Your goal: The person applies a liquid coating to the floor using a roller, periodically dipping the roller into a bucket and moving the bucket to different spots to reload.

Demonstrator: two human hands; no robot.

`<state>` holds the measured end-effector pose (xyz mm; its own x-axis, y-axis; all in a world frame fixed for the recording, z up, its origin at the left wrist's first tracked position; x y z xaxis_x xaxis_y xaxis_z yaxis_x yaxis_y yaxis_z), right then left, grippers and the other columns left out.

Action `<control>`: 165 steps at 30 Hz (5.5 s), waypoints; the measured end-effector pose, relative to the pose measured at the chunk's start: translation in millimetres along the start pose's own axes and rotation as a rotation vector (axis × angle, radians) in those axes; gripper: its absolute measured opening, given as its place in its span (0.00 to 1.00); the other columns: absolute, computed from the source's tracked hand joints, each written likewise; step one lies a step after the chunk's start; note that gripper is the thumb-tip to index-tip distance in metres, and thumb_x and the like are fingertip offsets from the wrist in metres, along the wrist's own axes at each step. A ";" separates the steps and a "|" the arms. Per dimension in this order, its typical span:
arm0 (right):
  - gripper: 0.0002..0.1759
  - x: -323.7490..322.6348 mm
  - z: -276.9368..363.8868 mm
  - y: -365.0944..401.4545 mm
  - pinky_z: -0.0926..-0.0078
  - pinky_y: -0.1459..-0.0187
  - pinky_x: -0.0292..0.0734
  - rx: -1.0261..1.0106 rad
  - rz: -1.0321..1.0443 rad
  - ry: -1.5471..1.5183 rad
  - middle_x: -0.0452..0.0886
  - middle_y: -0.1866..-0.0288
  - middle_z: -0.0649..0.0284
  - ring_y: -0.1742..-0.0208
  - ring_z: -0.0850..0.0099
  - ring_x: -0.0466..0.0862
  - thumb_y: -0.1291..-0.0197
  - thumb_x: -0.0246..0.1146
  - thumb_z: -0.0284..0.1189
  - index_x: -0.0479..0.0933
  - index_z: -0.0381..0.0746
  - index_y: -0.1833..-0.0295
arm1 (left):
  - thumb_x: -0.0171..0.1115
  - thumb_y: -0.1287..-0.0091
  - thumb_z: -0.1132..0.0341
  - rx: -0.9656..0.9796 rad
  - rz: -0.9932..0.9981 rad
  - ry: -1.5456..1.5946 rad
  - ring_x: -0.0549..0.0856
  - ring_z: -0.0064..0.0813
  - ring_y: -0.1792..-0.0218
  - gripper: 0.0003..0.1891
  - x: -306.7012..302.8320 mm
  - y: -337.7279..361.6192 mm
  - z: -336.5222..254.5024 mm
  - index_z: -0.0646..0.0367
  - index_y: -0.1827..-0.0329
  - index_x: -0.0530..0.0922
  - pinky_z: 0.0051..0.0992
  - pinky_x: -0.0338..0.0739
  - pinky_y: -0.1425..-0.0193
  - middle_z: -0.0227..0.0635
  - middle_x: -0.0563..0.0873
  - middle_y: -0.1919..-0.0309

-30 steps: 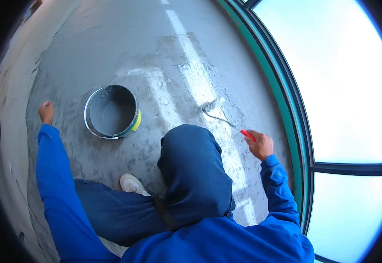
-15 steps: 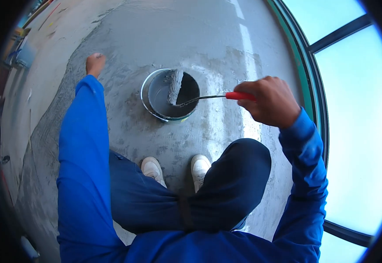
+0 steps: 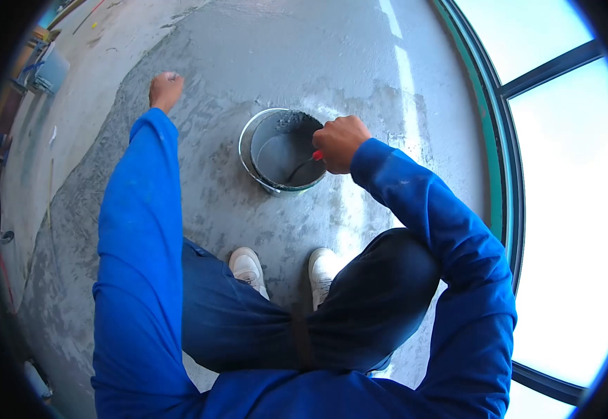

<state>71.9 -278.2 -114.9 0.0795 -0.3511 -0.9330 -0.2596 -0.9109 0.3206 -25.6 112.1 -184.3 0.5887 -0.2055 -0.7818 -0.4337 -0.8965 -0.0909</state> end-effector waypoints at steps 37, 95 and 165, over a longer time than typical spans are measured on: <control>0.18 302.7 -86.2 309.5 0.54 0.57 0.77 1.199 -0.234 -0.675 0.84 0.62 0.51 0.60 0.51 0.83 0.41 0.58 0.44 0.79 0.51 0.47 | 0.58 0.39 0.58 0.220 -0.002 -0.184 0.83 0.42 0.51 0.21 10.6 -46.1 43.7 0.65 0.49 0.80 0.33 0.74 0.46 0.46 0.85 0.53; 0.09 -19.1 -33.2 81.0 0.67 0.74 0.74 0.013 -0.274 -0.058 0.83 0.73 0.59 0.71 0.63 0.84 0.46 0.66 0.27 0.83 0.44 0.58 | 0.57 0.40 0.57 0.125 -0.005 -0.024 0.83 0.44 0.53 0.18 -0.2 11.6 -20.5 0.59 0.53 0.82 0.38 0.76 0.49 0.46 0.85 0.57; 0.06 29.1 -27.3 -45.6 0.63 0.68 0.77 -0.103 -0.136 0.099 0.81 0.79 0.62 0.71 0.58 0.83 0.63 0.66 0.39 0.84 0.52 0.77 | 0.53 0.35 0.65 -0.068 -0.035 0.045 0.80 0.53 0.52 0.12 -30.9 40.5 3.4 0.63 0.56 0.79 0.43 0.75 0.45 0.53 0.71 0.45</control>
<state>112.4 -252.8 -152.2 0.2024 -0.2379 -0.9500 -0.1403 -0.9671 0.2123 -63.7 83.4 -165.9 0.6336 -0.1892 -0.7502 -0.3655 -0.9278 -0.0747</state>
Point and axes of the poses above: each hand's wrist, its own y-axis away from the middle knuckle, its own x-axis out of the palm, z = x × y, the point moved 7 cm from there along -y, towards the middle knuckle
